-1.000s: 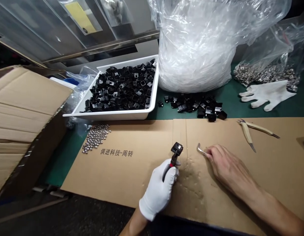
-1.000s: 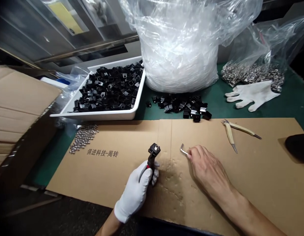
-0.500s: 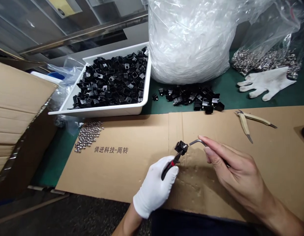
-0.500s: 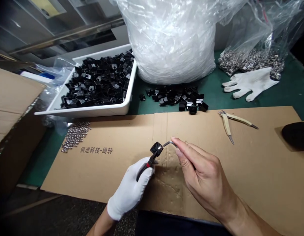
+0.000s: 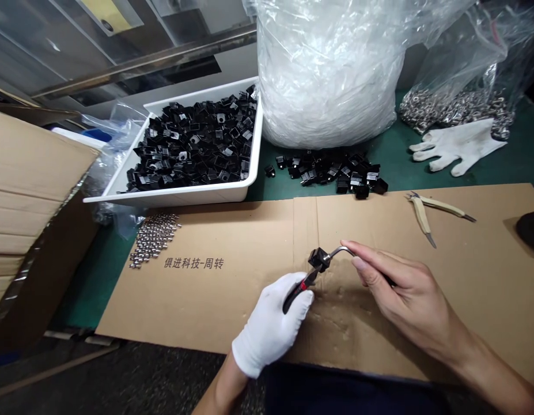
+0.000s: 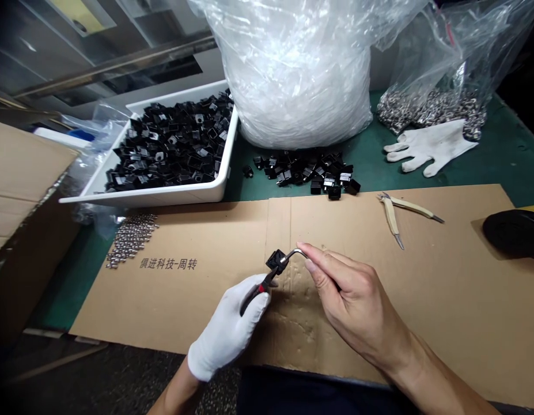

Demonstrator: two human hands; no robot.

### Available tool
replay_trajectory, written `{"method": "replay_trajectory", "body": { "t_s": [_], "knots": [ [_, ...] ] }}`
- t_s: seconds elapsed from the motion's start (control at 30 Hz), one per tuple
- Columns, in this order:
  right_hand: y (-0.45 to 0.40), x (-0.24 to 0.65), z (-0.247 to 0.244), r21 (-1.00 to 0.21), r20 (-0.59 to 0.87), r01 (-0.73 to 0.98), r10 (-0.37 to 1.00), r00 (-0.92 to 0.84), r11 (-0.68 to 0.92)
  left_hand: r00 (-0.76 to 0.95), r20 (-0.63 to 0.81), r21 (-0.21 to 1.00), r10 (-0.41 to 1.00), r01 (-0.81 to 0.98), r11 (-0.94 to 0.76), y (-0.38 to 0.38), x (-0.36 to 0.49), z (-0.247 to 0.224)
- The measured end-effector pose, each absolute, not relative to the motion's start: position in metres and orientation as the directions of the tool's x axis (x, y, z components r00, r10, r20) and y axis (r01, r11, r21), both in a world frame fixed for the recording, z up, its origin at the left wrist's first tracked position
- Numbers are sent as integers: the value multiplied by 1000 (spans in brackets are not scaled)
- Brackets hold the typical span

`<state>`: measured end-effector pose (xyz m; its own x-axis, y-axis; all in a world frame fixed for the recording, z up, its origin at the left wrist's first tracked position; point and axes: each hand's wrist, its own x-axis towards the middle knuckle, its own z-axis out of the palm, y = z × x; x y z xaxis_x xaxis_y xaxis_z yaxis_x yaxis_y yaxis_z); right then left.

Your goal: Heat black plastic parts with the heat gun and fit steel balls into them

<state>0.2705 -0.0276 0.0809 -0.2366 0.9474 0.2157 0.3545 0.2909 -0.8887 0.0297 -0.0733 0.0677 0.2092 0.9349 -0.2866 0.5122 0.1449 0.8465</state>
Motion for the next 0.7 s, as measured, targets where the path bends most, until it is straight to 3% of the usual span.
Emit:
{"method": "replay_trajectory", "body": {
  "t_s": [0.4, 0.7],
  "knots": [
    [-36, 272, 78, -926, 177, 278, 943, -283, 257, 246, -328, 870, 912, 455, 190, -75, 33, 73],
    [-51, 270, 76, -984, -143, 145, 946, -292, -104, 230, -473, 881, 851, 154, 448, -90, 52, 69]
  ]
}}
